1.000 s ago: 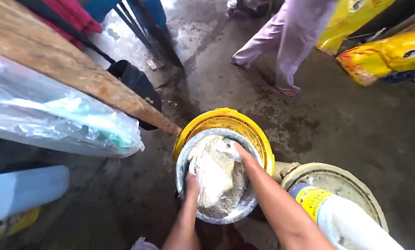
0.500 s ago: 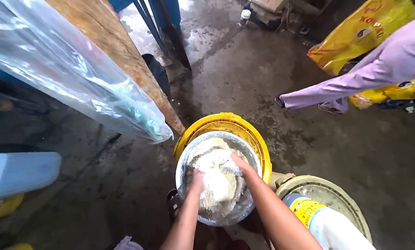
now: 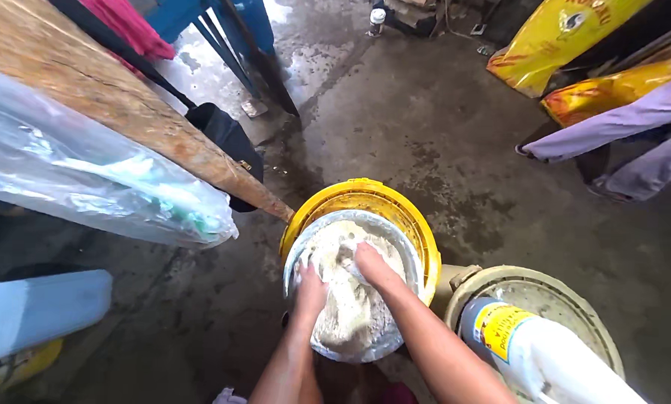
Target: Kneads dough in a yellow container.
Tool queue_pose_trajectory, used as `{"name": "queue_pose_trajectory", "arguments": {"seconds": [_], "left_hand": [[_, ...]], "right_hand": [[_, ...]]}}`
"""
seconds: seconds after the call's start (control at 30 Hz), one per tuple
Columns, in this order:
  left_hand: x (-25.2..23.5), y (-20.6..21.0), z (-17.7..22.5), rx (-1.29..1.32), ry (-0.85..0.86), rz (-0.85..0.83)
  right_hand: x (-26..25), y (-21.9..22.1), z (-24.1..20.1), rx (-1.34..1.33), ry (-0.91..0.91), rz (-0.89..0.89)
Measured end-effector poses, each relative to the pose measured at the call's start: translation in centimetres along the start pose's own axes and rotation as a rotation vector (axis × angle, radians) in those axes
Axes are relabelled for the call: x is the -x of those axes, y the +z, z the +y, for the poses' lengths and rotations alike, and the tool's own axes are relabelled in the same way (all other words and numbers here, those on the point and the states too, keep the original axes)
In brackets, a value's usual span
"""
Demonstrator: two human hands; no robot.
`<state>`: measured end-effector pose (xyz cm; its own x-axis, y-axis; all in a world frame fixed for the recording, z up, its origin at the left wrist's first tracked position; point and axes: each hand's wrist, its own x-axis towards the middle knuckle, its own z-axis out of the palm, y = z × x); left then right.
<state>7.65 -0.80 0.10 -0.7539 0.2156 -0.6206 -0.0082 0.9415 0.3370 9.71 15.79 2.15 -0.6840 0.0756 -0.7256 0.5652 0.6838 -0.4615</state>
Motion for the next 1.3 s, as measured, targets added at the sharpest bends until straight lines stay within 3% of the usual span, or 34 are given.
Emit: {"name": "queue_pose_trajectory", "arguments": {"seconds": [0.1,0.33,0.43,0.53,0.7,0.83,1.0,1.1,1.2,1.3], "left_hand": [[-2.6,0.1,0.3,-0.122,0.058,-0.067],[0.1,-0.7,-1.3,0.358,0.04,0.015],[1.5,0.3,-2.3,0.409,-0.001,0.007],[3.4,0.6,-2.5,0.211,0.004,-0.046],[6.9,1.7,-1.2,-0.213,-0.047,-0.337],[4.3,3.8,-1.0,-0.228,-0.012,-0.265],[1.6,-1.3,0.5,-0.147,0.077,-0.266],[0.9,-3.4,2.4,-0.322,0.058,-0.328],[0.3,-2.9,4.7,-0.425,0.02,-0.286],[-2.0,-0.7,6.2,-0.448,0.124,-0.218]], "right_hand": [[-2.8,2.4,-1.1,0.032,0.004,-0.111],[-0.3,-1.4,1.9,0.144,-0.001,-0.042],[2.1,-3.1,2.3,0.164,0.05,-0.03],[3.6,-2.7,3.1,0.132,0.019,-0.029],[5.3,1.6,2.2,0.09,0.129,-0.157],[2.8,5.5,2.5,0.07,0.108,-0.122],[3.8,1.9,2.6,0.028,0.068,-0.071],[4.3,-1.2,2.1,0.039,0.083,-0.011],[0.5,-2.5,1.8,0.105,0.124,0.079],[-3.0,-1.4,1.7,0.094,0.155,0.054]]}}
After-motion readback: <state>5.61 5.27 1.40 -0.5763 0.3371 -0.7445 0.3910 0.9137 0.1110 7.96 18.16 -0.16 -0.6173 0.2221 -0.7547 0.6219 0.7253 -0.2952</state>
